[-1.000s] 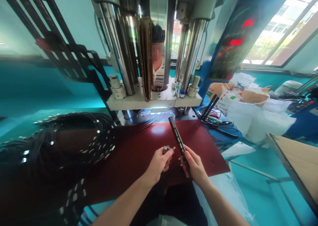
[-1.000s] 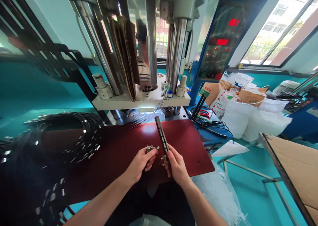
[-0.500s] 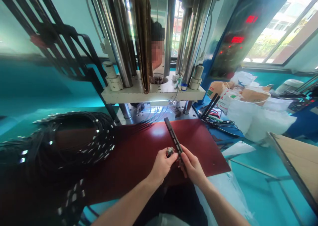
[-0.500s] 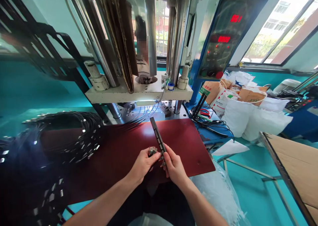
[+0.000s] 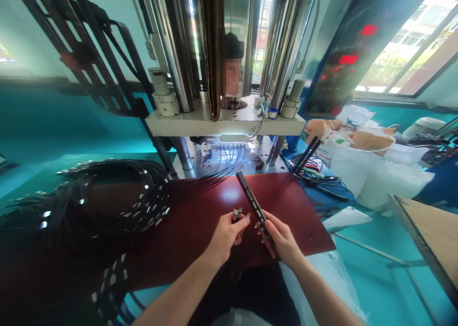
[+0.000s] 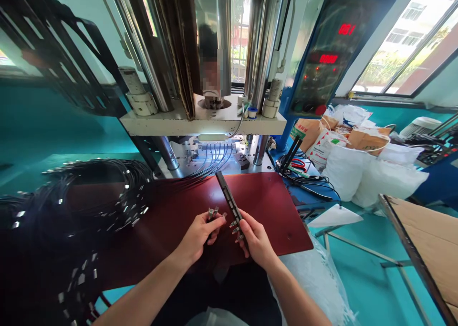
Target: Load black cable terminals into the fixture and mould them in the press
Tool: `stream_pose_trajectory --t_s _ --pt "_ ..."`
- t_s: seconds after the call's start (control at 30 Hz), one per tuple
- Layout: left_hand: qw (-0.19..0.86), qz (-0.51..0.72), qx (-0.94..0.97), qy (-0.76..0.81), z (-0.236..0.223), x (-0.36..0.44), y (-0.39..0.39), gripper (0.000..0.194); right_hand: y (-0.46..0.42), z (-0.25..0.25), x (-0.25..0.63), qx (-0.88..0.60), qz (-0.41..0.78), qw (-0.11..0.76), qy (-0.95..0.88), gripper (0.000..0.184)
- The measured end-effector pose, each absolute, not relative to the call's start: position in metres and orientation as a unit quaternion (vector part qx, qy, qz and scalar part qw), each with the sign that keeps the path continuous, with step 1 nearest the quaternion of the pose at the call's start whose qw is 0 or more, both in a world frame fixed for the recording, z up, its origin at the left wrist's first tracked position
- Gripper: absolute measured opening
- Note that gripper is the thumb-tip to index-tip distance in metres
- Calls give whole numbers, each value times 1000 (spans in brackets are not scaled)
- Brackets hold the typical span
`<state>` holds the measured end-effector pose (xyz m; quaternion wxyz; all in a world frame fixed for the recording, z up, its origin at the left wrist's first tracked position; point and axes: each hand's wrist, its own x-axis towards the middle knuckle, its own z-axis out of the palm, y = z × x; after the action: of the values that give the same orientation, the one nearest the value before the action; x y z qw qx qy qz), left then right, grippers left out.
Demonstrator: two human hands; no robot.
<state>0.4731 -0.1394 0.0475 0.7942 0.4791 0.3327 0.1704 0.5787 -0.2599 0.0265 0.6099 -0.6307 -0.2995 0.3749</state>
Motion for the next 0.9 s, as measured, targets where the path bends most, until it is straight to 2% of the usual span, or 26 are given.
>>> stream_pose_trajectory --t_s 0.2,0.5,0.7,0.9 --pt "789 120 497 339 52 482 -142 30 -262 28 579 -643 386 580 -317 56" --pt "778 144 529 307 53 477 -138 27 -258 31 577 -674 376 515 -373 55" --pt "807 205 477 282 45 471 -143 28 -259 30 580 -655 376 580 -305 59" --pt "768 275 472 334 35 467 -137 26 -260 27 581 -640 380 605 -283 58"
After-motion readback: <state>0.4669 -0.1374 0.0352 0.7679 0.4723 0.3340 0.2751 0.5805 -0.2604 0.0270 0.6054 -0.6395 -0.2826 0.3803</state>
